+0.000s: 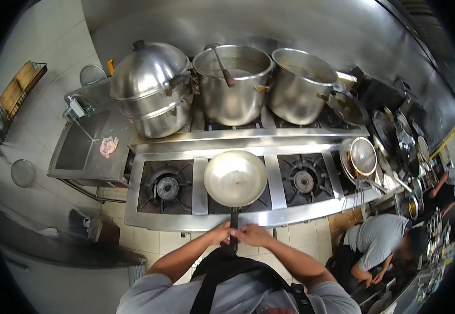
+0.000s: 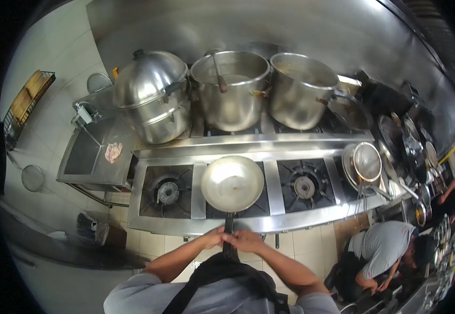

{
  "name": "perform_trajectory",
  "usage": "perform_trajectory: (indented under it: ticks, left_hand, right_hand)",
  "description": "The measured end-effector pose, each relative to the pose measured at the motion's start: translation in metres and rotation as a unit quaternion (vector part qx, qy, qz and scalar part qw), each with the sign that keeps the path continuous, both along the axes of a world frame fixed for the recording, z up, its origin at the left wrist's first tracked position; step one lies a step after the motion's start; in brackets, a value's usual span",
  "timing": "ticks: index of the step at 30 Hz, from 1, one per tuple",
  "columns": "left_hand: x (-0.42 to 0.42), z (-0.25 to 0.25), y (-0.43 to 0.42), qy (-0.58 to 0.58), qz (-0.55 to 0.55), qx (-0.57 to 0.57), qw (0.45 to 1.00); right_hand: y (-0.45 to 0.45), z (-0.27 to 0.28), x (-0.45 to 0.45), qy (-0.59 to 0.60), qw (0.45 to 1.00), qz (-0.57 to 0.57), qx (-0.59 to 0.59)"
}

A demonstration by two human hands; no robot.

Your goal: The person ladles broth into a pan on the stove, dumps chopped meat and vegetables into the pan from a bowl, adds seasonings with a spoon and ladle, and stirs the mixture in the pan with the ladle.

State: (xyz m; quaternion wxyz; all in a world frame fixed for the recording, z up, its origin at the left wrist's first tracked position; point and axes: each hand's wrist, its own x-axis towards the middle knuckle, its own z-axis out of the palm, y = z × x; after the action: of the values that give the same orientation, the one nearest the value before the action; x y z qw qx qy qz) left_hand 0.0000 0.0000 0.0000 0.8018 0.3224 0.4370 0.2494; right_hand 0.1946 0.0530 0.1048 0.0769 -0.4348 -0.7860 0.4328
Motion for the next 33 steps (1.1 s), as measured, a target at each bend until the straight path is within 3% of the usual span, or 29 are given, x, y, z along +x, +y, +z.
perform_trajectory:
  ticks: [1,2,3,4,5,7,9,11,16,19,23,26,28,33]
  left_hand:
    - [0.006,0.016,-0.02,-0.057,0.009,-0.026,0.998]
    - [0.011,0.021,-0.039,-0.127,0.032,-0.089,0.987]
    - [-0.065,0.035,0.007,-0.136,0.062,-0.065,0.987]
    - [-0.046,0.028,-0.011,-0.164,0.097,-0.116,0.975]
    - [-0.055,0.03,0.0,-0.171,0.125,-0.142,0.967]
    - [-0.078,0.042,-0.01,-0.124,0.124,-0.128,0.976]
    - [-0.098,0.034,-0.012,-0.156,0.12,-0.13,0.972]
    - [-0.102,0.038,-0.009,-0.174,0.109,-0.119,0.971]
    - [-0.097,0.043,-0.001,-0.103,0.096,-0.099,0.985]
    - [-0.095,0.056,0.004,-0.029,0.092,-0.072,0.993]
    - [-0.086,0.081,0.009,-0.036,0.107,-0.073,0.991]
    - [-0.079,0.085,0.014,-0.045,0.116,-0.067,0.99]
    - [-0.067,0.096,0.022,-0.035,0.123,-0.054,0.99]
    - [-0.011,0.148,0.057,-0.064,0.127,0.033,0.989]
  right_hand:
    - [-0.001,0.0,0.004,-0.004,1.0,0.003,-0.002]
    - [0.021,0.036,0.007,-0.042,0.987,-0.027,0.154]
    - [0.109,0.067,-0.067,0.068,0.957,-0.048,0.279]
    - [0.131,0.112,-0.068,0.082,0.941,-0.12,0.305]
    - [0.17,0.165,-0.091,0.068,0.907,-0.135,0.394]
    - [0.232,0.21,-0.133,0.126,0.829,-0.158,0.521]
    - [0.286,0.247,-0.171,0.038,0.84,-0.187,0.509]
    - [0.34,0.25,-0.197,-0.063,0.85,-0.183,0.489]
    - [0.401,0.247,-0.227,-0.174,0.924,-0.152,0.304]
    - [0.409,0.25,-0.222,-0.106,0.932,-0.176,0.299]
    - [0.387,0.259,-0.167,0.176,0.946,-0.221,0.156]
    - [0.347,0.258,-0.095,0.354,0.903,-0.233,0.066]
    - [0.321,0.289,-0.027,0.351,0.914,-0.193,-0.063]
    - [0.336,0.309,0.113,0.244,0.939,-0.234,0.07]
